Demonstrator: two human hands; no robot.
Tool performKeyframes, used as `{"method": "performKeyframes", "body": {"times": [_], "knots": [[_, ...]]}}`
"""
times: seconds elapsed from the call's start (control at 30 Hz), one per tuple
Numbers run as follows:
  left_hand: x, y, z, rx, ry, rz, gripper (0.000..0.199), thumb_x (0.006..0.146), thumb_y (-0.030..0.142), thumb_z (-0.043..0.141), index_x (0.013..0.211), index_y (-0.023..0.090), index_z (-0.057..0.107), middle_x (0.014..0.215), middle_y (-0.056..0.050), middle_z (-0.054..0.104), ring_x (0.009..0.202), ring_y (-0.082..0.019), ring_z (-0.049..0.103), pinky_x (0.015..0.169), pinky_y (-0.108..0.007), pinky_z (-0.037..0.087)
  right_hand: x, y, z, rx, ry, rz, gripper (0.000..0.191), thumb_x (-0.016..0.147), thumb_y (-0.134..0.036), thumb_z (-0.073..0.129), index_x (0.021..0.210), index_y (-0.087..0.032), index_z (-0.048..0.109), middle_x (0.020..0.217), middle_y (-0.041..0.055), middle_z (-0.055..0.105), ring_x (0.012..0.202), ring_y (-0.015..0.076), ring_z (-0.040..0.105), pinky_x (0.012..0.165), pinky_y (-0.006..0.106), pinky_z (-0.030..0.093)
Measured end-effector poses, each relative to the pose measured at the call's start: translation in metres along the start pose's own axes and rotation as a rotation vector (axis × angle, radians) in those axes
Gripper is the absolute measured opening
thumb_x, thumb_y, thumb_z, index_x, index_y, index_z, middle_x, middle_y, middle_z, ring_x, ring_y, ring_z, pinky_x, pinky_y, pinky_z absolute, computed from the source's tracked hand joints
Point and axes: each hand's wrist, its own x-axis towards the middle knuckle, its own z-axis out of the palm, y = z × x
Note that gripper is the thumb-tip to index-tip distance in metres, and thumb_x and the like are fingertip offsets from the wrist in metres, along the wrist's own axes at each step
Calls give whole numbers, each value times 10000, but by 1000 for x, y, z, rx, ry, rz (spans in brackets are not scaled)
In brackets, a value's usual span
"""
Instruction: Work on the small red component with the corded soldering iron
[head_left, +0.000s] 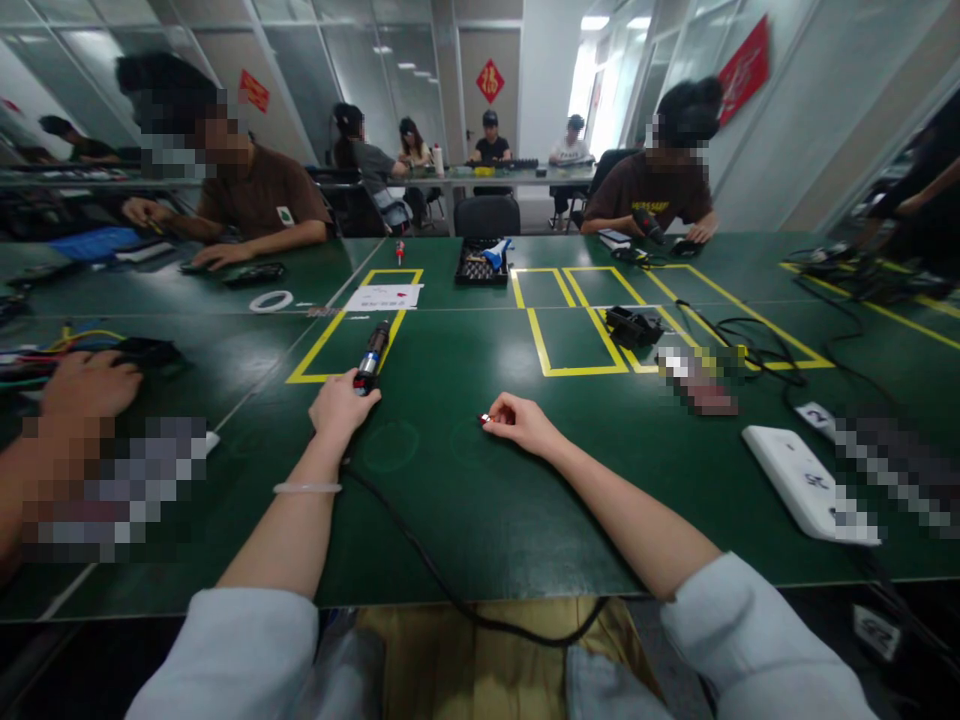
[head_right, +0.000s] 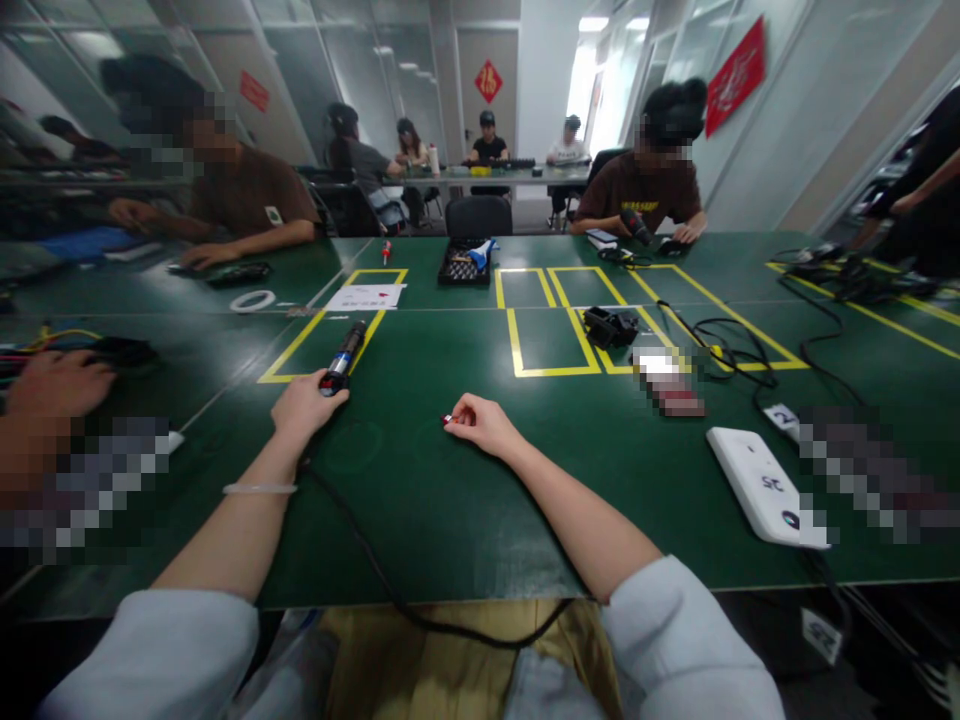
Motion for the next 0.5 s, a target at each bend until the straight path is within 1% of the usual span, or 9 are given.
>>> {"method": "performKeyframes", "body": {"times": [0.13,0.23,0.3,0.4,0.5], "knots": [[-12,24,0,11,-42,147,641,798,541,547,1360,234,515,1232,-128,571,1095,-320,576,808,-383,507,0,-1,1,0,-2,-20,250,749,-360,713,818,-167,569,685,-31,567,596,102,488,571,222,378],[-25,44,1,-22,-73,298,638,809,503,550,1381,226,489,1276,-103,555,1137,-290,560,839,-353,499,0,0,2,-28,2,-45,234,761,-348,708,824,-169,569,698,-29,566,601,101,488,577,222,385],[-35,58,3,-51,-88,392,626,814,483,556,1385,237,482,1293,-84,551,1129,-268,567,841,-334,496,0,0,2,-55,6,-63,226,769,-342,704,830,-172,568,710,-26,566,607,102,488,581,222,390],[-51,79,6,-90,-108,526,624,819,471,564,1391,241,466,1295,-76,546,1106,-257,578,830,-330,500,0,0,2,-112,13,-94,214,779,-329,699,839,-175,564,722,-24,564,615,104,492,587,222,391],[-67,96,8,-130,-126,662,625,836,453,553,1410,237,435,1297,-77,536,1132,-256,563,832,-333,506,0,-1,2,-179,12,-122,202,780,-312,698,824,-177,554,722,-25,555,614,104,489,588,221,382]]}}
